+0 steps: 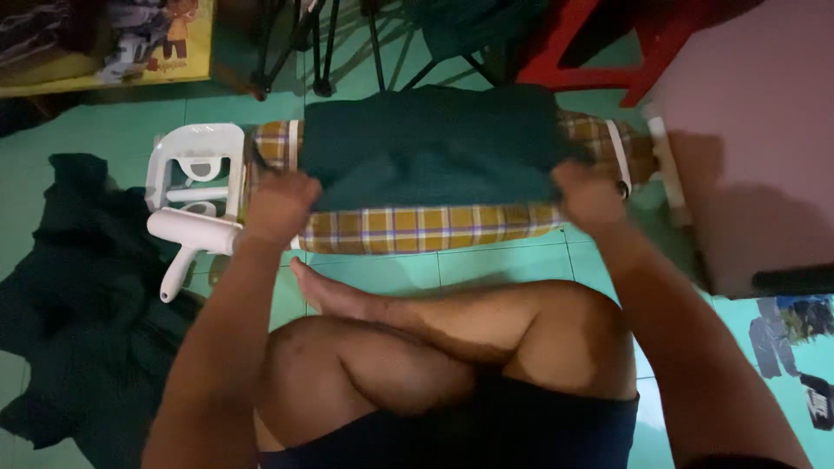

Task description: Cleaning a t-shirt with a lint roller and folding it on an ironing board

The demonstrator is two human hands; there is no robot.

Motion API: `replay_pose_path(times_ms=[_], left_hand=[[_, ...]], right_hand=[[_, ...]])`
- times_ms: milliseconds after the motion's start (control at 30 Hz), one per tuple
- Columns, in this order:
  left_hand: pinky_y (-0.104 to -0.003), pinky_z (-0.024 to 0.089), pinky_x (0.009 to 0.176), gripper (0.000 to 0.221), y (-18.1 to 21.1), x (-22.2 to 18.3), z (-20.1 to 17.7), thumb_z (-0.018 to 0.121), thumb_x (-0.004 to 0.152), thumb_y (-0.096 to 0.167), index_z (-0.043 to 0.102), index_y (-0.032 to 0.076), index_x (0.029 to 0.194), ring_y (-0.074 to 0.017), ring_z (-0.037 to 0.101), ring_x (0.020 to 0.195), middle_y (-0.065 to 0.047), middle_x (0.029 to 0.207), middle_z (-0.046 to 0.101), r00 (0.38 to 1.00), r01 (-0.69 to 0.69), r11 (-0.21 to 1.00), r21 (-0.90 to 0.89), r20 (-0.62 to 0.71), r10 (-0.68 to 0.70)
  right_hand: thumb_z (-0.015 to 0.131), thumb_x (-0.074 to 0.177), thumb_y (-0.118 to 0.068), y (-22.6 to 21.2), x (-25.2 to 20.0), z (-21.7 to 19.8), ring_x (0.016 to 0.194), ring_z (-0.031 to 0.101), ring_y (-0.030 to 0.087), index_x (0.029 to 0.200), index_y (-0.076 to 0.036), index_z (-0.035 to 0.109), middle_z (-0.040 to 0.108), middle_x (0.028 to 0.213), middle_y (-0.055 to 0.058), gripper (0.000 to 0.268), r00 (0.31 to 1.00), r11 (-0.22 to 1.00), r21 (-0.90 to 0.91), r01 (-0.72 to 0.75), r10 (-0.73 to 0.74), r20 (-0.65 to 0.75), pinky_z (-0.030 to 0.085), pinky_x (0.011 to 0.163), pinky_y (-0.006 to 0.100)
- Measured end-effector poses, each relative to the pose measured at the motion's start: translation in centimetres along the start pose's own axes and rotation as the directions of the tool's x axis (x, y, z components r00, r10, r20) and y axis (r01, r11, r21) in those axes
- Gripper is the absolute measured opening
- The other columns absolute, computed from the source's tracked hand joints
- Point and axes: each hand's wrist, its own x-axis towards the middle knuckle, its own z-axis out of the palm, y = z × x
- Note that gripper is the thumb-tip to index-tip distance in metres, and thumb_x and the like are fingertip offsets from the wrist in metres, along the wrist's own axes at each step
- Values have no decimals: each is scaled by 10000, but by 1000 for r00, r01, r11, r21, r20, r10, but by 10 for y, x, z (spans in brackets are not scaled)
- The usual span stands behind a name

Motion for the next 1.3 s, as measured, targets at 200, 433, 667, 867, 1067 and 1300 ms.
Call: replay_pose_path(times_ms=[200, 433, 667, 867, 1067, 1300], left_hand=[[-469, 579, 684, 236, 53, -41, 67, 542, 1062, 321, 734, 193, 1016, -341, 763, 816, -63, 896, 774, 911, 198, 949, -246, 404, -86], [-541, 575, 755, 382, 48, -40, 73, 615, 949, 355, 655, 226, 1307, -360, 761, 938, -100, 1007, 779, 794, 179, 960, -213, 608, -13], [-518, 612, 839, 482, 50, -57, 78, 703, 821, 566, 700, 281, 1209, -301, 756, 1020, -44, 1068, 775, 705, 194, 951, -241, 709, 36], [-508, 616, 864, 429, 53, -65, 72, 655, 852, 547, 718, 273, 1177, -296, 747, 1056, -55, 1070, 780, 712, 171, 949, -265, 699, 67], [-613, 575, 969, 612, 60, -62, 69, 642, 819, 570, 720, 227, 1320, -456, 651, 1201, -198, 1307, 704, 511, 399, 819, -411, 842, 173], [-609, 538, 1077, 802, 52, -43, 9, 691, 886, 443, 457, 66, 1553, -445, 540, 1364, -206, 1505, 547, 394, 496, 766, -410, 892, 222]], right_hand=[[473, 1001, -187, 4, -48, 95, 948, 745, 358, 1215, -213, 705, 783, 1092, 119, 316, 919, 977, -1, 215, -202, 337, 552, 890, 505], [745, 830, -391, 6, -48, 114, 1023, 715, 428, 1507, -241, 542, 690, 1325, 164, 722, 913, 993, 83, 88, -114, 392, 567, 867, 580], [701, 916, -415, 0, -64, 113, 1168, 656, 477, 1487, -130, 586, 676, 1339, 252, 648, 809, 912, 407, -51, -201, 553, 537, 1023, 573], [667, 936, -426, 6, -59, 118, 1146, 662, 479, 1558, -184, 497, 681, 1323, 254, 689, 713, 921, 389, -18, -260, 651, 567, 949, 612], [811, 821, -512, -12, -43, 111, 1058, 661, 511, 1446, -11, 593, 653, 1274, 360, 830, 426, 930, 353, -97, -282, 859, 629, 782, 570], [816, 792, -584, -13, -43, 61, 1373, 531, 466, 1543, -106, 516, 514, 1543, 255, 939, 489, 929, 323, -182, -199, 849, 482, 1121, 571]])
